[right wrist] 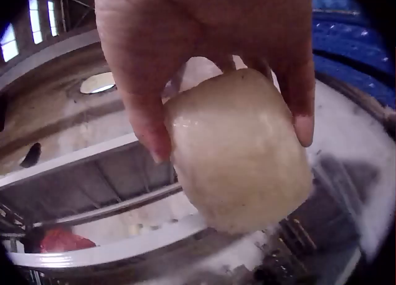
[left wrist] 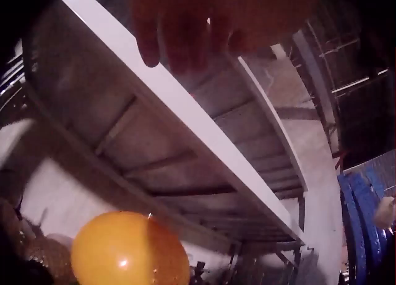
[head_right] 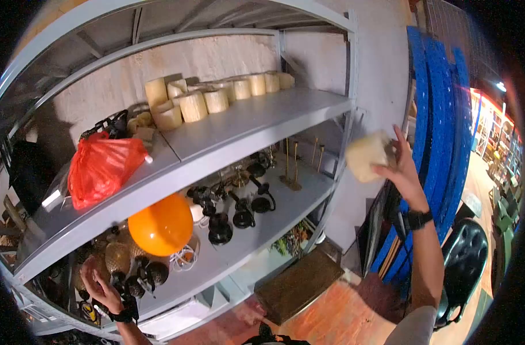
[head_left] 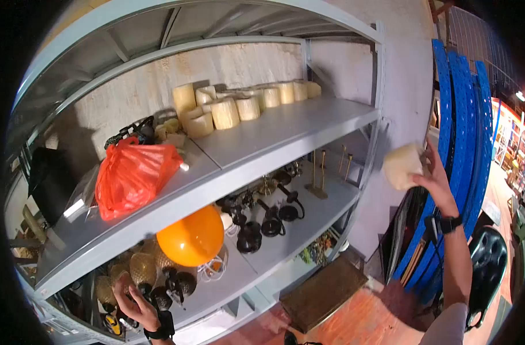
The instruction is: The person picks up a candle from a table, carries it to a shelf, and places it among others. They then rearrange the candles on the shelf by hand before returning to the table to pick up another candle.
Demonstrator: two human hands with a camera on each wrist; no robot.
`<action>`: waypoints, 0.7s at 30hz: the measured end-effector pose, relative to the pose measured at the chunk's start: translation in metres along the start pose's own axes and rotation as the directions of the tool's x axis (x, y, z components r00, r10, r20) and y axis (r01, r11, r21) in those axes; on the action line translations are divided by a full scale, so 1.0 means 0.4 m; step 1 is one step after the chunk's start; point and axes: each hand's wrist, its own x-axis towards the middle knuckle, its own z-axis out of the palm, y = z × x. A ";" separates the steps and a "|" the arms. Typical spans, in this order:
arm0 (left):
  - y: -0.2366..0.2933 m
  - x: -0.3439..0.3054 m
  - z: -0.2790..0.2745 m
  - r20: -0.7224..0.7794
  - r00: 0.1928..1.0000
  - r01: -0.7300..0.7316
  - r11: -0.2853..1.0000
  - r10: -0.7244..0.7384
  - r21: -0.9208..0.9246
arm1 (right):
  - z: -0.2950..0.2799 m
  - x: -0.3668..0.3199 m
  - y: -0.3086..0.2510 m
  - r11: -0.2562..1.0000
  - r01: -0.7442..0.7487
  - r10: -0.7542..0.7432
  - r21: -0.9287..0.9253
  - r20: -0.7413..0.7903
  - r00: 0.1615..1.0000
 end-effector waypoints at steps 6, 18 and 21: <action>0.089 0.123 0.229 0.034 0.958 -0.287 0.943 0.286 0.171 | 0.180 0.357 -0.027 0.993 0.031 -0.017 -0.113 0.117 0.993; 0.042 0.181 0.448 0.012 0.912 -0.278 0.598 0.409 0.752 | 0.576 0.861 0.110 0.962 0.100 0.053 -0.255 0.529 0.847; 0.028 0.185 0.453 -0.021 0.901 -0.260 0.580 0.433 0.772 | 0.701 0.995 0.250 0.883 0.376 -0.200 -0.280 0.500 0.842</action>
